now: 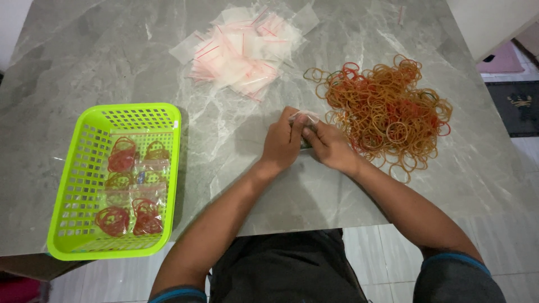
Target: The person is sorting rubber bands into small plastic bags and placing the filled bags into a green basket.
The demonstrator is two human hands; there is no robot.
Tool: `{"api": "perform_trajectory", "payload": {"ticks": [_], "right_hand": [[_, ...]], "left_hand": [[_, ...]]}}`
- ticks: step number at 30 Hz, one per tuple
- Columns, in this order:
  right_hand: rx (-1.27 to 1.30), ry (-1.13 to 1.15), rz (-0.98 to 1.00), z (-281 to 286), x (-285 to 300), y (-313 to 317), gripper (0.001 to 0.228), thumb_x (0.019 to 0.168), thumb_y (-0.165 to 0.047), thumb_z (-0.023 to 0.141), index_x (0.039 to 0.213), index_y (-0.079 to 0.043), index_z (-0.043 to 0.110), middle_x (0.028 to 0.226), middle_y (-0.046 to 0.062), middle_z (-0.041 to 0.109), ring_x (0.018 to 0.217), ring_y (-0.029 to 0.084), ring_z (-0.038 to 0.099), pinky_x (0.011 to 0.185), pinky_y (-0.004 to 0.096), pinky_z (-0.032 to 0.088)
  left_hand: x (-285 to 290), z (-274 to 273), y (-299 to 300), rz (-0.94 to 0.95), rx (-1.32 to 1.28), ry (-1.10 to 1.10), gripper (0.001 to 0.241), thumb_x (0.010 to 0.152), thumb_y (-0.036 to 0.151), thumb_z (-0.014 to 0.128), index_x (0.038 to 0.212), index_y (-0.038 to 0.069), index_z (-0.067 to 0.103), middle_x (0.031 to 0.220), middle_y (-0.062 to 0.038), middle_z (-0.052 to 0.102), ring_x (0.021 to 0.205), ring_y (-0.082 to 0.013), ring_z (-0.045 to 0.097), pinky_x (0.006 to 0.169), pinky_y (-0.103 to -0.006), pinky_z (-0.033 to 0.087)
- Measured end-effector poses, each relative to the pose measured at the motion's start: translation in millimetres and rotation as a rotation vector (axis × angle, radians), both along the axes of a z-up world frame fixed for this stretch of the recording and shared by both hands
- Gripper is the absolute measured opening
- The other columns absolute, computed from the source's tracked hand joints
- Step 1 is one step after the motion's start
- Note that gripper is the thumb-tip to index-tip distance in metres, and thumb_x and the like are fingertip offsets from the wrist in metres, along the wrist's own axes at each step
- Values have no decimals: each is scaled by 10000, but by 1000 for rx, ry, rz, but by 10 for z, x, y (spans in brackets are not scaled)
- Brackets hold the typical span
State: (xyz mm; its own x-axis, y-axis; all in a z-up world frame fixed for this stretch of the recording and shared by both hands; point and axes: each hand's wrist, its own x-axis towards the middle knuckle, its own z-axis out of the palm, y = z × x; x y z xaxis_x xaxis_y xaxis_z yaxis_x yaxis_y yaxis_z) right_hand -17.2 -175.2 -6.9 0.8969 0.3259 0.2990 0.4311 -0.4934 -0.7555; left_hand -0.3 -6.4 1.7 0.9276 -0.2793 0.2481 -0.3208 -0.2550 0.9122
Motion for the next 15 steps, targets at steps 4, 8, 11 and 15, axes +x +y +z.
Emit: {"api": "perform_trajectory", "payload": {"ticks": [4,8,11,15], "right_hand": [[-36,-10,-23,-184,51,-74,213,1070,-208,525,1027,-26,627,749,243,666,797,514,671,617,532,503],[-29,-25,-57,-141,27,-32,239,1075,-193,522,951,-22,634,700,226,653,713,447,683,577,469,495],[-15,-25,-61,-106,33,-16,267,1080,-192,510,919,-19,635,670,213,645,658,411,674,560,452,486],[-59,-35,-58,41,-30,22,261,1064,-190,526,907,5,603,690,288,621,707,545,629,553,538,457]], "left_hand": [[23,-23,-20,11,10,19,459,1064,537,339,1034,119,525,738,-222,685,721,-409,718,645,-470,545],[20,-28,-26,10,11,13,427,1069,505,359,1014,119,533,702,-217,673,694,-410,709,635,-462,537],[25,-47,-30,8,3,-2,421,1069,503,366,1001,125,537,692,-225,663,687,-416,702,635,-462,534],[32,-64,-23,24,13,-21,417,1069,507,368,1005,133,540,709,-222,663,704,-400,706,654,-455,539]]}}
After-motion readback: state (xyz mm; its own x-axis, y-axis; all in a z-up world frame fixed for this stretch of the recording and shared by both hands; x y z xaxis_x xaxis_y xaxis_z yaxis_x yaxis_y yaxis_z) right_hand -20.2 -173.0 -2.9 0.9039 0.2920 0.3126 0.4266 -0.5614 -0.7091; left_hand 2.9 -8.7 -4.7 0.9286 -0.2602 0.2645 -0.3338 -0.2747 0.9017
